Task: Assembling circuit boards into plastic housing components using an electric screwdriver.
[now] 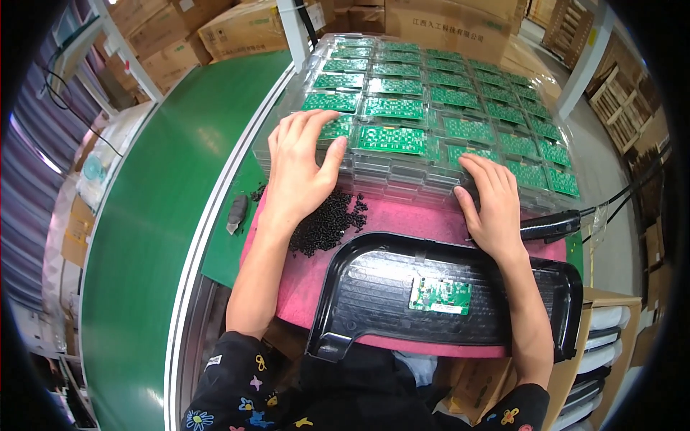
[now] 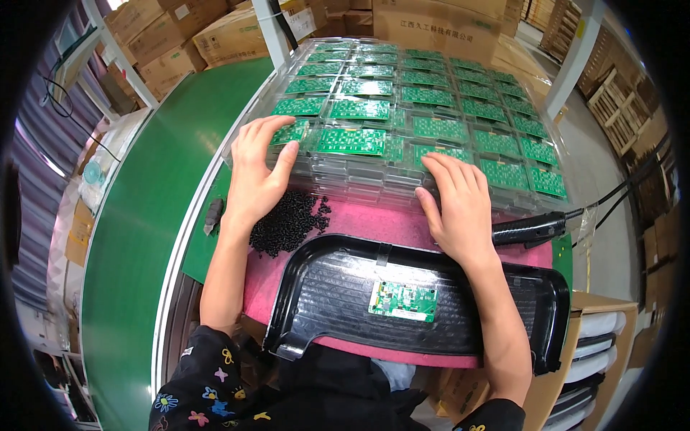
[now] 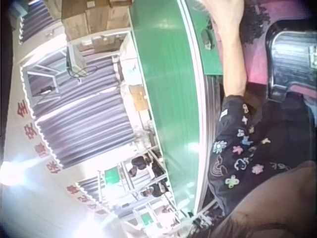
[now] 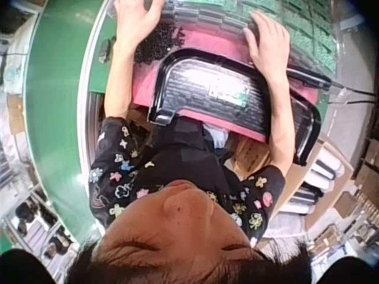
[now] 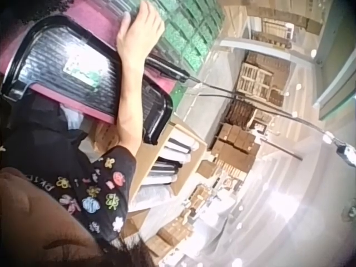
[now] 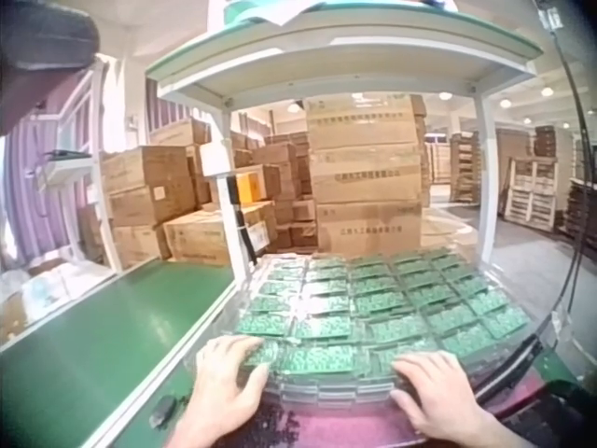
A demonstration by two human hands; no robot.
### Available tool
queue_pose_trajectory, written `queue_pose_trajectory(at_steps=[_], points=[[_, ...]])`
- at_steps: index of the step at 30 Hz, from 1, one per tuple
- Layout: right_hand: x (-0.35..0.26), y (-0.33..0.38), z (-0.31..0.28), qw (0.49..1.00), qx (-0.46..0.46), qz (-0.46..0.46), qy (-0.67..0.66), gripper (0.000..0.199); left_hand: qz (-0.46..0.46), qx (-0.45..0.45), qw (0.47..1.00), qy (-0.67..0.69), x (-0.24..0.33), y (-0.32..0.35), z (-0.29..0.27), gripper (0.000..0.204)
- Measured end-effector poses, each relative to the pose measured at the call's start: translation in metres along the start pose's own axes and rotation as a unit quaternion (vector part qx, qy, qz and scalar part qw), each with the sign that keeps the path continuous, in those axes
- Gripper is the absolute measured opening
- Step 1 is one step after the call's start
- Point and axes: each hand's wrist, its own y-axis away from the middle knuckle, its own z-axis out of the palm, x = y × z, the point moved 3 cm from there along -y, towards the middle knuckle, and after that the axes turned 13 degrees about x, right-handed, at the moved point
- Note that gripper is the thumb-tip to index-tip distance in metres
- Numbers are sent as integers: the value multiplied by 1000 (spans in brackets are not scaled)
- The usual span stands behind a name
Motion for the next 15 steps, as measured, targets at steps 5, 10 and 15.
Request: queue_pose_trajectory(at_steps=[5, 10, 15], points=[[0, -1, -1, 1000, -1, 0, 2, 42, 37, -51, 998, 21, 7, 6, 9, 36], [1, 0, -1, 1000, -2, -1, 4, 43, 24, -101, 994, 22, 7, 9, 13, 43], [1, 0, -1, 1000, -4, 3, 0, 42, 33, -100, 994, 14, 7, 9, 14, 46]])
